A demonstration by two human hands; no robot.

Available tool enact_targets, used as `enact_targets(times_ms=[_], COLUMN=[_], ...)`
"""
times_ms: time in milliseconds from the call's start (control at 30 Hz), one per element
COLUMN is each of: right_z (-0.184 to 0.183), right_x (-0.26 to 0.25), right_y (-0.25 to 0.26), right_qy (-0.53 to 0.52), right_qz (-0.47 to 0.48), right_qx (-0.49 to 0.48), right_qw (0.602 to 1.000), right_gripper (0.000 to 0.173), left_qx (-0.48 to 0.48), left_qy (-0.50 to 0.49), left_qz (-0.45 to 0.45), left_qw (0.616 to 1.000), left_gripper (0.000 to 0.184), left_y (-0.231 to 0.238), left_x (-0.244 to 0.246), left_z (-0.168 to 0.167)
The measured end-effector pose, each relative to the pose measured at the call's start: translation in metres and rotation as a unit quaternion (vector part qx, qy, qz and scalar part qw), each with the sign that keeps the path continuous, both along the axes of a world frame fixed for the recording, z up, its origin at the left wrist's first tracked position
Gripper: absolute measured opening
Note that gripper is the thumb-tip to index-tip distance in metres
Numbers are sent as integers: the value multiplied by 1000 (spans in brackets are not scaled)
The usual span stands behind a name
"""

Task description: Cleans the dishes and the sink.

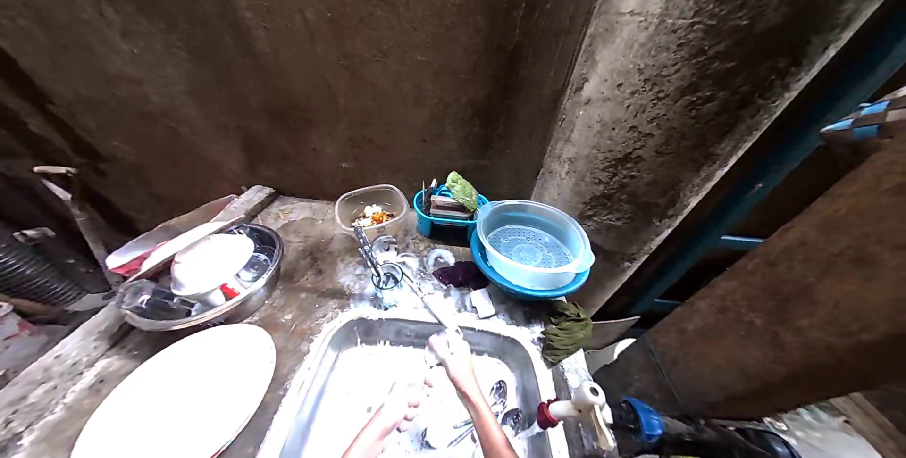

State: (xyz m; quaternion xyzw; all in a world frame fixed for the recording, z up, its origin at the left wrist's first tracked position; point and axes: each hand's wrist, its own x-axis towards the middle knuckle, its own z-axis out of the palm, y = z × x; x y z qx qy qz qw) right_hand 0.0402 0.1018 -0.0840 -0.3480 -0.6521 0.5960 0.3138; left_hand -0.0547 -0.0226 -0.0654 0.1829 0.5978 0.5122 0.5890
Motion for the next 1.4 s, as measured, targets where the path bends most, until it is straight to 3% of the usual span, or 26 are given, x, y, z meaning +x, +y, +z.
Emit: enact_targets(times_ms=[67, 133, 200, 267, 333, 433, 500, 600, 667, 733, 767, 867, 900, 967, 1033, 1133, 1200, 1267, 1333, 1400], right_z=[-5, -1, 8, 12, 12, 17, 12, -5, -17, -19, -18, -21, -20, -9, -4, -3, -2, 1, -2, -9], right_x=[-6, -16, -20, -17, -12, 3, 7, 1, -3, -6, -7, 5, 13, 36, 61, 97, 116, 131, 145, 155], right_y=[-8, -10, -8, -3, 1, 9, 23, 63, 87, 93, 89, 64, 51, 22, -2, -43, -72, -92, -99, -99], right_qy=[102, 103, -5, -53, -100, -213, -191, -181, -279, -402, -394, -163, -77, 27, 54, 78, 95, 104, 112, 115], right_qz=[32, -17, -67, -110, -126, -86, -109, -171, -169, -128, -140, -245, -264, -276, -279, -244, -217, -191, -157, -143], right_qx=[-125, -154, -108, -79, -35, 72, 175, 270, 258, 207, 212, 264, 232, 66, -107, -319, -354, -358, -342, -356], right_qw=[986, 983, 992, 989, 986, 971, 960, 930, 909, 883, 883, 919, 933, 959, 953, 913, 905, 908, 920, 916], right_gripper=[57, 42, 29, 32, 35, 41, 37, 35, 39, 46, 46, 37, 38, 40, 38, 30, 17, 18, 26, 33], left_qx=[-17, -41, -72, -72, -44, -68, -138, -248, -310, -332, -330, -251, -188, -40, 42, 0, -81, -149, -158, -109], left_qy=[0, 20, 46, 102, 220, 446, 562, 629, 643, 646, 649, 681, 693, 704, 672, 591, 504, 462, 455, 462], left_qz=[41, 62, 27, -29, -82, -165, -171, -177, -190, -201, -205, -159, -110, -24, -89, -330, -420, -442, -450, -452], left_qw=[999, 997, 996, 992, 971, 877, 798, 715, 674, 657, 654, 669, 687, 709, 734, 736, 750, 754, 751, 755], left_gripper=[34, 34, 29, 25, 25, 32, 36, 37, 34, 33, 33, 36, 37, 35, 36, 35, 39, 46, 44, 35], left_y=[5, 10, 6, 0, -8, -3, 14, 46, 72, 94, 103, 110, 110, 109, 98, 82, 77, 72, 65, 56], left_x=[4, 12, 16, 13, -7, -52, -78, -101, -108, -112, -115, -113, -110, -93, -54, 25, 66, 95, 105, 97], left_z=[4, 7, 7, 6, 15, 73, 121, 176, 187, 179, 172, 154, 144, 116, 75, 7, -41, -74, -89, -88])
